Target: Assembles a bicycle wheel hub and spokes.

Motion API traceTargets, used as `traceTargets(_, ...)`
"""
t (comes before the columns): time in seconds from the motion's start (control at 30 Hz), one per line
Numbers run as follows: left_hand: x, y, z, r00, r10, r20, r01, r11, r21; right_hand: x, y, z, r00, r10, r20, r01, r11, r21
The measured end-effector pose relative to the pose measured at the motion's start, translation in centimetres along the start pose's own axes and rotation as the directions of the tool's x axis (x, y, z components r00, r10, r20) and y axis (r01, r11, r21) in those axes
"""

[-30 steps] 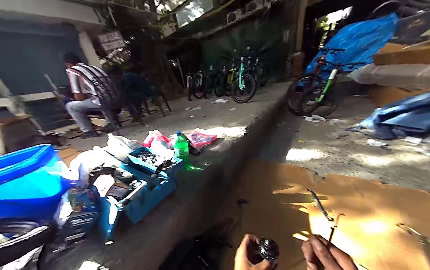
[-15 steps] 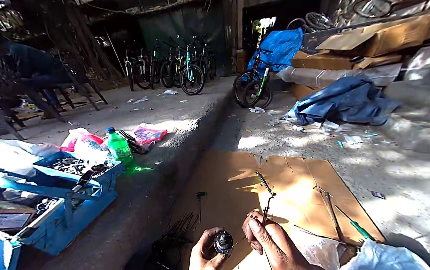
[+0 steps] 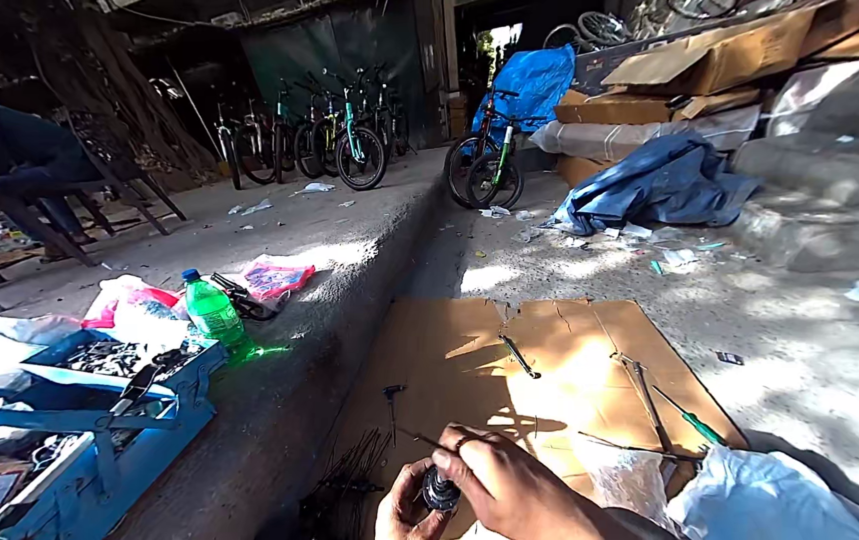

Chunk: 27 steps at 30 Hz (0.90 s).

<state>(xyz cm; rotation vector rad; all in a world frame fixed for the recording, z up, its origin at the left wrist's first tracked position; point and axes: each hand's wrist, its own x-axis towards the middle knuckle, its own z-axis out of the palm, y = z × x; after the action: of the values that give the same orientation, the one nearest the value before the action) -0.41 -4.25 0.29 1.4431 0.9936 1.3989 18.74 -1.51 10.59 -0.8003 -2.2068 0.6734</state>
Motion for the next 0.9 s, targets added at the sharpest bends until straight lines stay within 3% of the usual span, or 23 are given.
traceTargets(0.13, -0.4, 0.6, 0.1, 0.999, -0.003, -0.035, 0.002, 1.000, -0.011, 1.3, -1.7, 1.1, 0.975, 0.168, 0.146, -0.097, 0.911, -0.402)
traceTargets(0.3, -0.1, 0.4, -0.5, 0.994, -0.056, -0.097, 0.047, 0.994, -0.094, -0.1, -1.5, 1.7, 0.920, 0.349, 0.179, -0.206, 0.817, -0.539)
traceTargets(0.37, 0.0, 0.5, -0.5, 0.986, -0.086, -0.141, 0.066, 0.988, -0.140, -1.1, -0.5, 1.7, 0.891, 0.390, 0.232, -0.237, 0.836, -0.495)
traceTargets(0.43, 0.2, 0.4, -0.4, 0.981, -0.102, -0.164, 0.080, 0.987, -0.137, -2.1, 0.9, 1.4, 0.896, 0.361, 0.259, -0.275, 0.909, -0.314)
traceTargets(0.5, 0.3, 0.3, -0.2, 0.981, -0.109, -0.161, 0.092, 0.990, -0.111, -3.2, 2.7, 1.4, 0.946, 0.281, 0.159, -0.308, 0.934, 0.180)
traceTargets(0.53, 0.3, 0.1, -0.1, 0.984, -0.095, -0.152, 0.084, 0.993, -0.078, -3.5, 3.3, 1.9, 0.954, 0.295, 0.056, -0.287, 0.839, 0.462)
traceTargets(0.57, 0.3, -0.2, 0.0, 0.987, -0.081, -0.139, 0.076, 0.996, -0.040, -3.5, 3.6, 2.0, 0.939, 0.345, -0.018, -0.259, 0.739, 0.622)
traceTargets(0.6, 0.3, -0.4, 0.1, 0.989, -0.074, -0.131, 0.074, 0.997, -0.006, -3.5, 4.0, 1.7, 0.925, 0.377, -0.052, -0.271, 0.749, 0.604)
traceTargets(0.67, 0.1, -1.0, 0.2, 0.988, -0.090, -0.124, 0.094, 0.995, 0.024, -3.5, 4.0, 0.2, 0.900, 0.436, 0.004, -0.434, 0.894, 0.111)
traceTargets(0.7, 0.1, -1.1, 0.2, 0.987, -0.103, -0.121, 0.106, 0.994, 0.024, -3.2, 3.3, -0.5, 0.869, 0.489, 0.077, -0.472, 0.865, -0.171)
traceTargets(0.73, 0.0, -1.1, 0.2, 0.988, -0.111, -0.108, 0.114, 0.993, 0.028, -3.0, 2.8, -0.9, 0.846, 0.521, 0.118, -0.467, 0.829, -0.308)
traceTargets(0.77, 0.1, -1.1, 0.1, 0.989, -0.115, -0.088, 0.118, 0.992, 0.037, -3.0, 2.9, -1.0, 0.860, 0.501, 0.099, -0.457, 0.841, -0.290)
traceTargets(0.83, 0.2, -1.0, -0.2, 0.993, -0.111, -0.044, 0.113, 0.992, 0.056, -2.9, 3.6, -0.6, 0.934, 0.349, -0.071, -0.348, 0.937, 0.026)
traceTargets(0.9, 0.1, -1.1, -0.2, 0.993, -0.120, -0.011, 0.120, 0.992, 0.043, -2.2, 3.2, 0.0, 0.945, 0.286, -0.157, -0.238, 0.934, 0.268)
